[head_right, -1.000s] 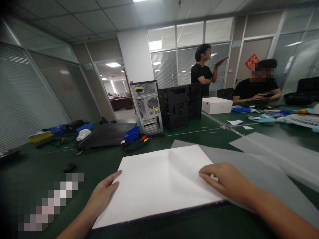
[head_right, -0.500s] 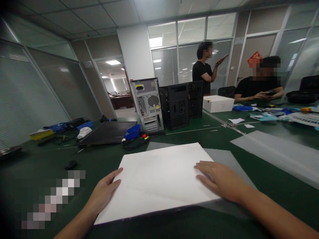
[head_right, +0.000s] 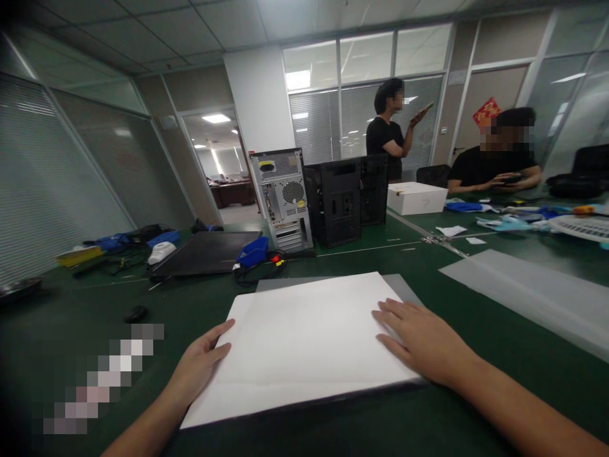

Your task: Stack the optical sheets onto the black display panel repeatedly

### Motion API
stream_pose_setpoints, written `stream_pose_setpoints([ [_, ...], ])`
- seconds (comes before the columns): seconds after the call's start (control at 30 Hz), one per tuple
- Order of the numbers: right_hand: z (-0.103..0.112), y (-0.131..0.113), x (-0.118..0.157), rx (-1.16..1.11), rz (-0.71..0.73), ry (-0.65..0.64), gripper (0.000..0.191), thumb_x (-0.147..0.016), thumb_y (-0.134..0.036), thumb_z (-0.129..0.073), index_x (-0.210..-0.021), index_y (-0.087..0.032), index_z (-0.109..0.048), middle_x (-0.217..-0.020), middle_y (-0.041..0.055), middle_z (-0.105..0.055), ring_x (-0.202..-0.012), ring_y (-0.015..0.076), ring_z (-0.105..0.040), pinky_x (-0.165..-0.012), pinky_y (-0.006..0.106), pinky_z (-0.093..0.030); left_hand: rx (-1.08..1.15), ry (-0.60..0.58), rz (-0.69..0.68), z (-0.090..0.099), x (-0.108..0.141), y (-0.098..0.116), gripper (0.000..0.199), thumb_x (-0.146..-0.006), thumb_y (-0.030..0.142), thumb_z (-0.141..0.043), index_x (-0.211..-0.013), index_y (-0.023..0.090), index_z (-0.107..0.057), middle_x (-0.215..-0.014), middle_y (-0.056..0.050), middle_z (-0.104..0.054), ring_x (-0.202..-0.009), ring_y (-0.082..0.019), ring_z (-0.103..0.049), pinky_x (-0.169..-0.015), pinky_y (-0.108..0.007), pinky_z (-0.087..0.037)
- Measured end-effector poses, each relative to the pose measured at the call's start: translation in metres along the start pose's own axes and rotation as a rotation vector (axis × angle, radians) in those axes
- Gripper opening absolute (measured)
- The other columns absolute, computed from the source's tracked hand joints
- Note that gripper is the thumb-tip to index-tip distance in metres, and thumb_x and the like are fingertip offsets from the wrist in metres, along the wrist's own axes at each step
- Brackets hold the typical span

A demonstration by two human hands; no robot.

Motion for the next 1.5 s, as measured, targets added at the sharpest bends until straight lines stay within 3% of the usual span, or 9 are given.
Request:
stream_pose_setpoints([
  [0.1, 0.006, 0.011, 0.0, 0.096, -0.094, 0.052, 0.055, -0.088, -0.058, -0.037, -0.126, -0.023, -0.057, -0.123, 0.011, -0.058, -0.11, 0.0305, -0.054, -0.094, 0.053, -0.042, 0.004, 0.029, 0.041, 0.002, 0.001, -0.002, 0.062, -0.062, 0.009, -0.065, -0.124, 0.014, -0.06, -0.108, -0.011, -0.072, -0.078, -0.021, -0.069, -0.072, -0.031, -0.051],
  [0.23, 0.001, 0.018, 0.001, 0.11, -0.186, -0.043, 0.052, -0.089, -0.059, -0.033, -0.115, -0.026, -0.063, -0.104, 0.0101, -0.065, -0.084, 0.0261, -0.062, -0.071, 0.047, -0.051, 0.051, 0.087, 0.075, 0.006, 0.002, -0.002, 0.061, -0.062, 0.006, -0.058, -0.122, 0.014, -0.06, -0.108, -0.01, -0.072, -0.077, -0.021, -0.069, -0.069, -0.03, -0.052],
  [0.4, -0.005, 0.004, 0.0, 0.026, -0.027, -0.036, 0.051, -0.089, -0.056, -0.037, -0.124, -0.026, -0.058, -0.12, 0.0098, -0.058, -0.103, 0.0264, -0.057, -0.086, 0.046, -0.048, 0.117, 0.08, 0.014, 0.003, 0.002, 0.004, 0.068, -0.058, 0.002, -0.056, -0.125, 0.01, -0.055, -0.12, -0.014, -0.067, -0.096, -0.023, -0.067, -0.079, -0.03, -0.05],
  [0.63, -0.014, 0.008, 0.001, -0.018, 0.014, -0.091, 0.051, -0.091, -0.054, -0.037, -0.132, -0.028, -0.051, -0.13, 0.0076, -0.052, -0.116, 0.0268, -0.05, -0.095, 0.047, -0.043, 0.143, 0.021, 0.017, -0.002, 0.001, 0.0, 0.073, -0.062, 0.009, -0.062, -0.133, 0.009, -0.046, -0.119, -0.018, -0.066, -0.093, -0.024, -0.068, -0.075, -0.031, -0.051],
  [0.8, -0.005, -0.005, 0.0, 0.011, 0.061, -0.087, 0.047, -0.09, -0.054, -0.038, -0.127, -0.028, -0.054, -0.122, 0.008, -0.056, -0.107, 0.0253, -0.054, -0.09, 0.045, -0.045, 0.154, 0.009, 0.025, -0.002, 0.001, -0.002, 0.076, -0.064, 0.011, -0.063, -0.137, 0.009, -0.041, -0.12, -0.019, -0.065, -0.091, -0.025, -0.069, -0.067, -0.03, -0.052],
  [1.03, 0.007, -0.015, -0.001, 0.039, 0.069, -0.015, 0.042, -0.09, -0.051, -0.039, -0.121, -0.029, -0.059, -0.109, 0.0069, -0.061, -0.095, 0.0217, -0.057, -0.082, 0.038, -0.047, 0.179, 0.059, 0.073, -0.001, 0.003, -0.004, 0.08, -0.058, -0.002, -0.053, -0.136, 0.013, -0.045, -0.121, -0.014, -0.066, -0.086, -0.022, -0.07, -0.065, -0.027, -0.052],
  [1.17, 0.005, -0.011, -0.002, 0.058, 0.025, -0.033, 0.043, -0.091, -0.053, -0.037, -0.119, -0.031, -0.06, -0.107, 0.0068, -0.061, -0.093, 0.0219, -0.057, -0.078, 0.039, -0.048, 0.159, 0.102, 0.075, 0.001, 0.007, -0.001, 0.075, -0.059, -0.003, -0.053, -0.133, 0.013, -0.051, -0.119, -0.012, -0.067, -0.082, -0.02, -0.07, -0.066, -0.026, -0.052],
  [1.33, 0.003, -0.008, -0.002, 0.066, -0.017, -0.01, 0.044, -0.091, -0.052, -0.035, -0.118, -0.029, -0.062, -0.109, 0.0078, -0.062, -0.097, 0.023, -0.057, -0.082, 0.041, -0.047, 0.072, 0.146, 0.094, 0.005, 0.008, 0.0, 0.061, -0.072, 0.005, -0.058, -0.132, 0.012, -0.053, -0.112, -0.012, -0.071, -0.073, -0.017, -0.069, -0.065, -0.026, -0.052],
  [1.5, -0.003, -0.006, -0.002, 0.106, -0.044, -0.019, 0.046, -0.092, -0.052, -0.034, -0.124, -0.03, -0.058, -0.114, 0.0078, -0.06, -0.101, 0.025, -0.055, -0.083, 0.044, -0.047, 0.046, 0.135, 0.061, 0.006, 0.006, 0.002, 0.06, -0.073, 0.002, -0.057, -0.132, 0.01, -0.052, -0.114, -0.012, -0.07, -0.077, -0.016, -0.07, -0.071, -0.024, -0.052],
])
Point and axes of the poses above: each hand's wrist, its own x-axis away from the middle knuckle, its own z-axis out of the back of the hand, y = z × x, the point moved 10 cm from there along -x, towards the middle knuckle
